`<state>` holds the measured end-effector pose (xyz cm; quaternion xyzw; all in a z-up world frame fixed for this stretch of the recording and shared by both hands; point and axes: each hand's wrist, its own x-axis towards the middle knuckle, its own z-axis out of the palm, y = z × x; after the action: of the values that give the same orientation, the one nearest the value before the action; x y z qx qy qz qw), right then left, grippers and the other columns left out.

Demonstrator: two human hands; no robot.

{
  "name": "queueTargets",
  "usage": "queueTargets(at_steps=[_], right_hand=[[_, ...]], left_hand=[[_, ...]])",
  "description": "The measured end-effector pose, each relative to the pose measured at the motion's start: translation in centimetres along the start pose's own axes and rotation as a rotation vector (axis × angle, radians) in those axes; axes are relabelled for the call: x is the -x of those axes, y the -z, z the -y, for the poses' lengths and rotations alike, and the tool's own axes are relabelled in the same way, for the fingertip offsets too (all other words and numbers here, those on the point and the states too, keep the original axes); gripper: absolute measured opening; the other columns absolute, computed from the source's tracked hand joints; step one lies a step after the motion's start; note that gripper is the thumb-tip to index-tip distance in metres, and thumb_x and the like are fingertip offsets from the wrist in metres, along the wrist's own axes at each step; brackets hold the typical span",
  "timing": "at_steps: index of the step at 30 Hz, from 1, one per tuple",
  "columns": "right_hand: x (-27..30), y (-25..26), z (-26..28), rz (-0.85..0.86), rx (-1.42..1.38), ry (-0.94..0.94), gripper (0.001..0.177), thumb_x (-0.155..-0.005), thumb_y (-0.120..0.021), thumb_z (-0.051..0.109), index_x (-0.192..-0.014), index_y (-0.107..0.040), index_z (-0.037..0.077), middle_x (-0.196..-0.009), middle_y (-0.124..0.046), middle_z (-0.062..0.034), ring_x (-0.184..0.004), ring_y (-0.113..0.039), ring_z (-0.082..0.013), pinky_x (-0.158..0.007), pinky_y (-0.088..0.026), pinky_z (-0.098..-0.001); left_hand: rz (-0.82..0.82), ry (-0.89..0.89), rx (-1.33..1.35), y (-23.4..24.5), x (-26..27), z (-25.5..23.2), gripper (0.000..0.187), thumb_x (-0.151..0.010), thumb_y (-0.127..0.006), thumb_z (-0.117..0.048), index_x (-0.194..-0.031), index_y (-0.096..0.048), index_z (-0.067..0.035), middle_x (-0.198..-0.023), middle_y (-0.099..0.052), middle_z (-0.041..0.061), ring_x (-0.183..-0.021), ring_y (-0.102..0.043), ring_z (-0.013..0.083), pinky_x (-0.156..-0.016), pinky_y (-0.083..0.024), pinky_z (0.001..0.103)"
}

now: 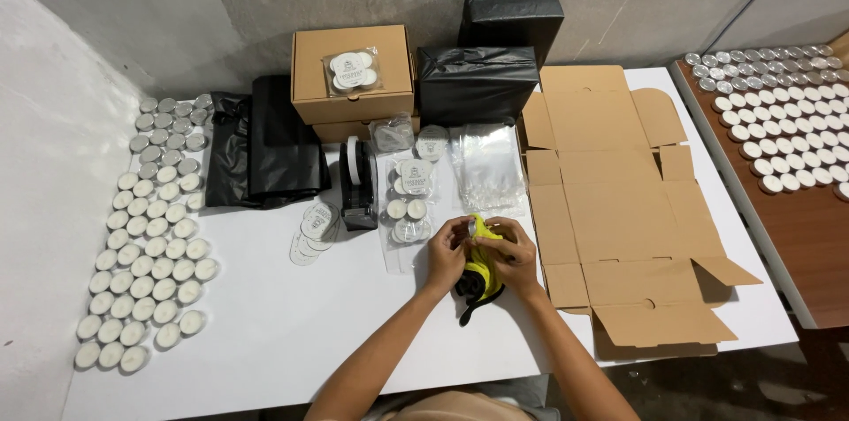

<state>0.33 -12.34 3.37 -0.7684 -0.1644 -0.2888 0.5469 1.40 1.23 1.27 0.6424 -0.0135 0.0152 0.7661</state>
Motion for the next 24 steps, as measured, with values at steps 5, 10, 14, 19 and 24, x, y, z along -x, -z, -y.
queueTargets(at_steps=[5,10,14,19,24], right_hand=[[0.3,0.4,-1.9,0.052,-0.119,-0.119,0.02,-0.076,-0.083,-0.006,-0.085,-0.086,0.011,-0.104,-0.077,-0.0146,-0.089,-0.074,-0.0255,-0.086,-0.058,-0.0408],[0.5,0.5,-2.1,0.076,-0.125,-0.17,0.015,-0.074,-0.087,-0.002,-0.08,-0.086,0.012,-0.102,-0.078,-0.0122,-0.09,-0.074,-0.0229,-0.086,-0.058,-0.0396],[0.3,0.5,-2.3,0.07,-0.076,-0.235,0.013,-0.076,-0.084,-0.002,-0.079,-0.085,0.011,-0.094,-0.079,-0.0136,-0.086,-0.076,-0.0293,-0.078,-0.059,-0.0436],[0.6,0.6,-1.5,0.072,-0.082,-0.219,0.016,-0.074,-0.086,-0.001,-0.078,-0.088,0.015,-0.079,-0.079,-0.0081,-0.074,-0.075,-0.0223,-0.07,-0.058,-0.0341],[-0.3,0.0,-0.5,0.024,0.014,-0.207,0.016,-0.078,-0.082,-0.003,-0.08,-0.086,0.013,-0.082,-0.08,-0.0134,-0.071,-0.073,-0.0255,-0.064,-0.057,-0.0387]], left_hand=[[-0.008,0.02,0.046,0.1,-0.3,1.4,0.032,-0.096,-0.065,0.002,-0.127,-0.068,-0.008,-0.106,-0.075,0.008,-0.093,-0.069,0.0098,-0.087,-0.06,0.031],[-0.003,0.004,0.058,0.3,-0.3,2.2,0.033,-0.095,-0.072,-0.008,-0.127,-0.068,-0.01,-0.108,-0.075,0.005,-0.096,-0.069,0.009,-0.089,-0.059,0.031],[0.017,-0.016,0.062,0.4,-0.3,2.7,0.035,-0.095,-0.073,-0.019,-0.128,-0.068,-0.009,-0.111,-0.075,0.006,-0.101,-0.068,0.0107,-0.092,-0.058,0.033],[0.023,-0.003,0.064,0.2,-0.3,2.5,0.037,-0.094,-0.074,-0.017,-0.13,-0.066,-0.008,-0.109,-0.074,0.005,-0.099,-0.068,0.0102,-0.093,-0.057,0.032],[0.014,0.002,0.076,0.4,-0.4,3.9,0.043,-0.095,-0.073,-0.027,-0.132,-0.064,-0.008,-0.112,-0.073,0.007,-0.101,-0.068,0.0115,-0.094,-0.057,0.035]])
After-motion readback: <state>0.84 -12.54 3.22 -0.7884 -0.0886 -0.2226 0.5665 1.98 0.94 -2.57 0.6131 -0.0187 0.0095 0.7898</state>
